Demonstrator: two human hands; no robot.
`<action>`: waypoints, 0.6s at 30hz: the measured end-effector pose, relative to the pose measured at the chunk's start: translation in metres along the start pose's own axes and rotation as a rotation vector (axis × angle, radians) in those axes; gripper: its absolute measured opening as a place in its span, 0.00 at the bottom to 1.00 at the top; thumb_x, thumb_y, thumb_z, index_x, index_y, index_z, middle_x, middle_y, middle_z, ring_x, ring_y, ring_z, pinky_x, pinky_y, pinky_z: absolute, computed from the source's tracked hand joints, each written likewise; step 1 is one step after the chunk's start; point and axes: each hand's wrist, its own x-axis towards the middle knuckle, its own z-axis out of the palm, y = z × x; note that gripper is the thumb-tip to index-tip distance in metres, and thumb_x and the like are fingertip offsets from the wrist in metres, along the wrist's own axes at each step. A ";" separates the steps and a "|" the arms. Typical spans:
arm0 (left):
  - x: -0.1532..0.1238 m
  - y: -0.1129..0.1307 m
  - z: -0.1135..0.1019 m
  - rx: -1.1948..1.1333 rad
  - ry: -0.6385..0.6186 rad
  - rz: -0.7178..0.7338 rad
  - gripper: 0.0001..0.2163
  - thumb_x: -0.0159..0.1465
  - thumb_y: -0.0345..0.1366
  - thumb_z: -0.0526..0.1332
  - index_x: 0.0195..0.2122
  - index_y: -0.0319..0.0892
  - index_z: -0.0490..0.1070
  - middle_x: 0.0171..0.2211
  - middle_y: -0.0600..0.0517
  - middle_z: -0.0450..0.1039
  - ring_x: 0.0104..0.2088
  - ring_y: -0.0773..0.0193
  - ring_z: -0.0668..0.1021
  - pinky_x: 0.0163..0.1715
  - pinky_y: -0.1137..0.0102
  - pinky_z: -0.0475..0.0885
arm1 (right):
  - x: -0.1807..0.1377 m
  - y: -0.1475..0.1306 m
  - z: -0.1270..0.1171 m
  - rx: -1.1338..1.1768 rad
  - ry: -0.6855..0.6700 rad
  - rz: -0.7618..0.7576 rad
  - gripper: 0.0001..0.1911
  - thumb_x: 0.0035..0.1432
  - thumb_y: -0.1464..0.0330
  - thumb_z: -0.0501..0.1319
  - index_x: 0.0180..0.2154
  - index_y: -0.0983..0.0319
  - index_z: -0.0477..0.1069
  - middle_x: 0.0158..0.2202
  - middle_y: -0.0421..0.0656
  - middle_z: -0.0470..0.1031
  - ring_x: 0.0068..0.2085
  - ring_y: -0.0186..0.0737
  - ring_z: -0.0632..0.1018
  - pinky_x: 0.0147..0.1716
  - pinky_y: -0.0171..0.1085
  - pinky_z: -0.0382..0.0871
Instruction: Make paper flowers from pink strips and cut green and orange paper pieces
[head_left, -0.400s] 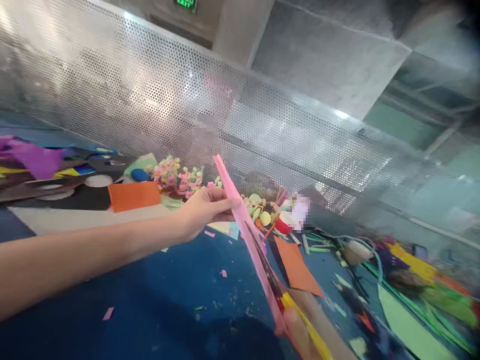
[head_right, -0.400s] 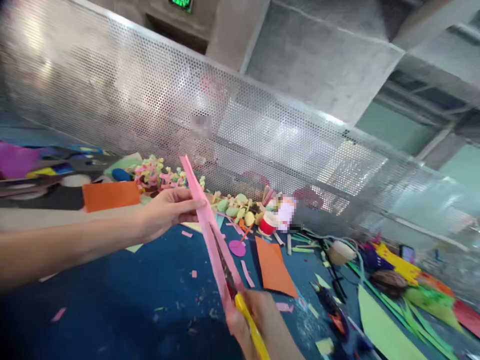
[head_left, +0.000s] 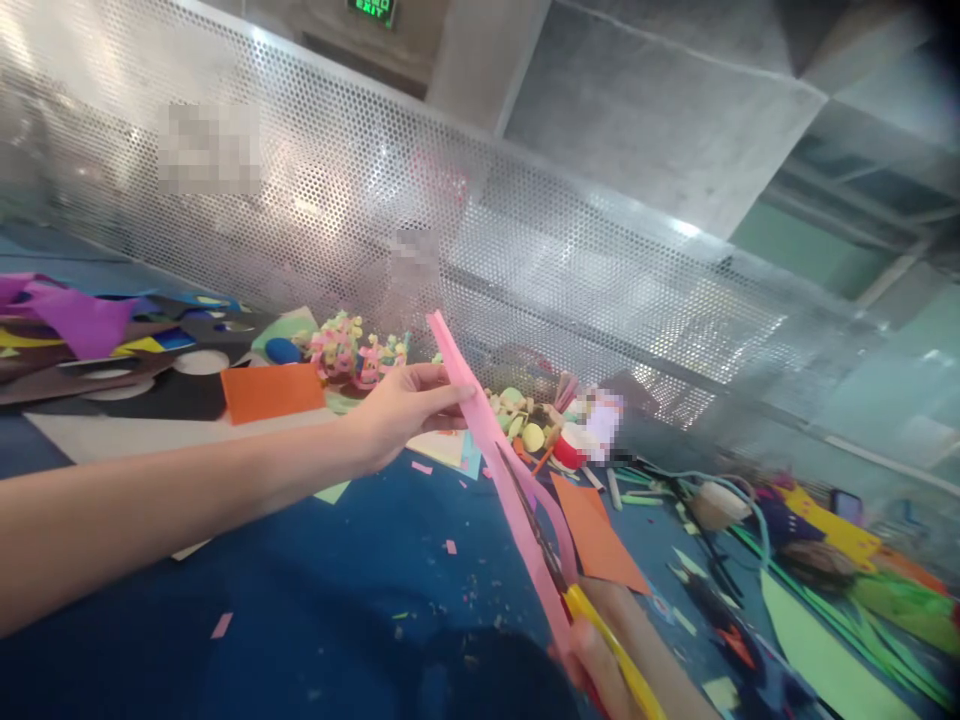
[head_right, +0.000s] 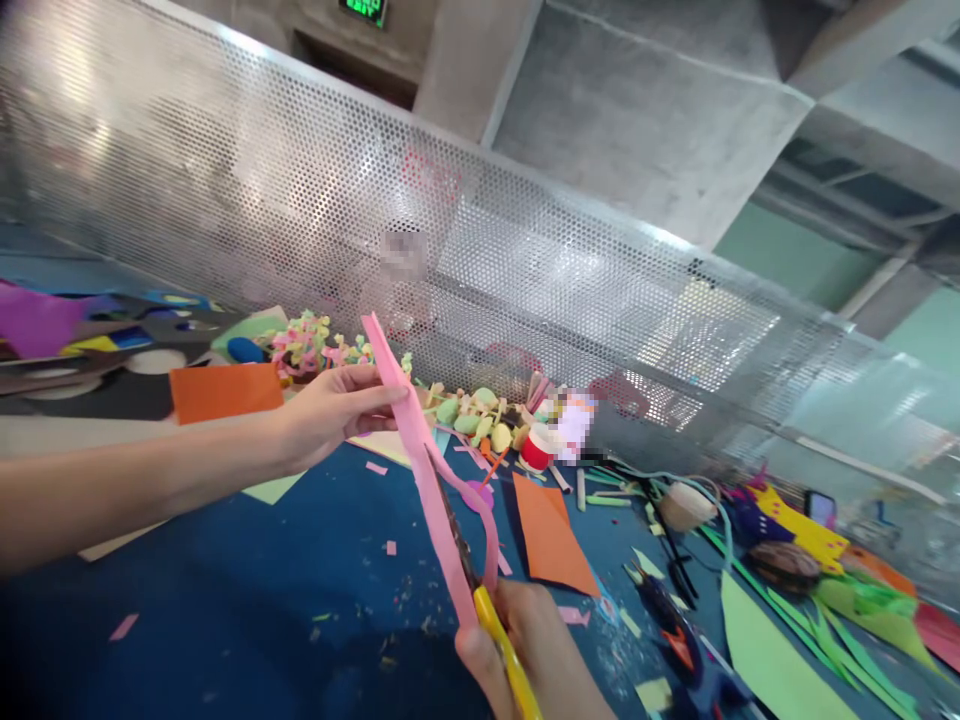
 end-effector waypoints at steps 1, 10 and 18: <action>-0.001 -0.001 0.001 0.000 -0.002 0.003 0.07 0.55 0.34 0.65 0.34 0.37 0.75 0.31 0.50 0.78 0.33 0.65 0.79 0.40 0.69 0.73 | 0.001 -0.002 -0.001 0.008 -0.018 -0.004 0.35 0.55 0.42 0.40 0.24 0.62 0.69 0.17 0.41 0.67 0.19 0.34 0.69 0.20 0.32 0.63; -0.011 -0.009 0.011 0.038 0.003 -0.013 0.07 0.53 0.33 0.66 0.32 0.36 0.75 0.29 0.50 0.78 0.30 0.65 0.78 0.40 0.66 0.74 | 0.002 -0.013 -0.002 -0.078 -0.044 -0.035 0.35 0.54 0.41 0.37 0.21 0.60 0.67 0.18 0.43 0.69 0.20 0.38 0.71 0.22 0.34 0.62; -0.011 -0.008 0.010 0.049 0.005 -0.006 0.07 0.53 0.34 0.66 0.31 0.35 0.75 0.29 0.49 0.78 0.30 0.63 0.79 0.40 0.64 0.74 | 0.001 -0.016 -0.001 -0.057 -0.019 0.002 0.37 0.54 0.41 0.37 0.22 0.61 0.70 0.17 0.43 0.69 0.18 0.37 0.70 0.19 0.32 0.63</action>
